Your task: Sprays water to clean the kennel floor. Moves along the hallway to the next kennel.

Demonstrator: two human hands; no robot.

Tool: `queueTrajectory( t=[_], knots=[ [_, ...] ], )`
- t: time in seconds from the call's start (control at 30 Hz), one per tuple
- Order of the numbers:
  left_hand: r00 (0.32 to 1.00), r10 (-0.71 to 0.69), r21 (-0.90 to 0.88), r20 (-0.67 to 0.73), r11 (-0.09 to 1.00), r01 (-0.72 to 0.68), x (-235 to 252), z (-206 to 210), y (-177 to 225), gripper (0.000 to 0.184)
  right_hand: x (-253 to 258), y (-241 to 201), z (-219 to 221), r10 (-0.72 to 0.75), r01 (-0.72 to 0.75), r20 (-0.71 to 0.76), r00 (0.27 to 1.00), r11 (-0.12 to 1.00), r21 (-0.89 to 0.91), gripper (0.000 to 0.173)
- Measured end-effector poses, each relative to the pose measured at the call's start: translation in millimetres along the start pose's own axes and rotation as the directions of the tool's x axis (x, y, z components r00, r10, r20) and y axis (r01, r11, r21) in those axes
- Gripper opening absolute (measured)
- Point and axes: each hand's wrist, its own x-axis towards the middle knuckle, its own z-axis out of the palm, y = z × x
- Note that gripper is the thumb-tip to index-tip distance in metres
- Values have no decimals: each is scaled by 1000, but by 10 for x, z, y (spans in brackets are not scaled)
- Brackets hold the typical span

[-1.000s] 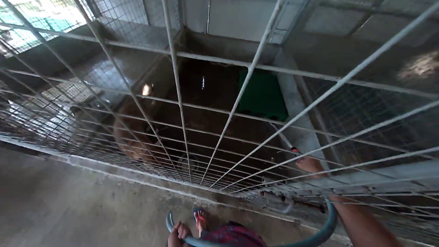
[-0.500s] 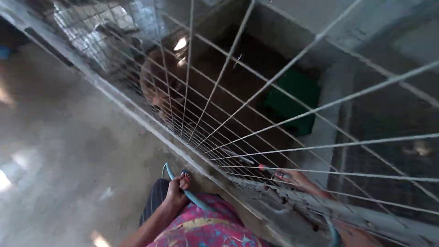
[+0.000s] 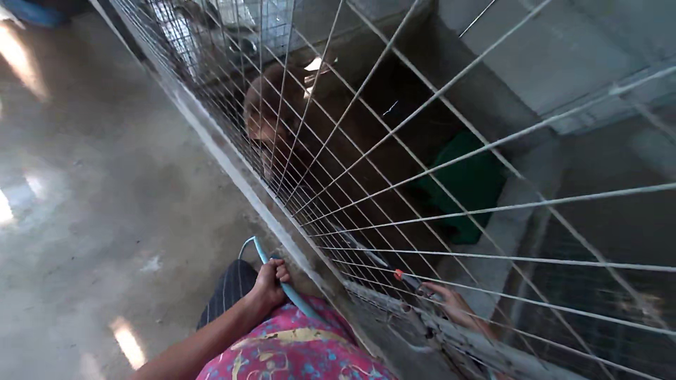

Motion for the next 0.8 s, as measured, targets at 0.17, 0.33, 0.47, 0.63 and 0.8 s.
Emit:
queueTrajectory(
  t=[0.17,0.33,0.47,0.63,0.8],
  knots=[
    [1000,15,-12,-17,1000,-16,1,-7,6,33,104,304,51,78,-75,71,994,996,-45,34],
    [1000,11,-16,-16,1000,-11,-33,-4,25,34,81,208,16,130,-134,-36,991,978,-161,42],
    [1000,6,-23,-6,1000,-6,-6,-21,30,34,19,143,12,101,-115,-170,980,991,-71,47],
    [1000,-7,-5,-6,1000,7,8,-38,39,33,8,106,30,4,-12,-208,978,999,-37,48],
    [1000,-1,-7,12,1000,1,21,-49,43,33,37,150,29,-93,97,-150,984,995,15,49]
  ],
)
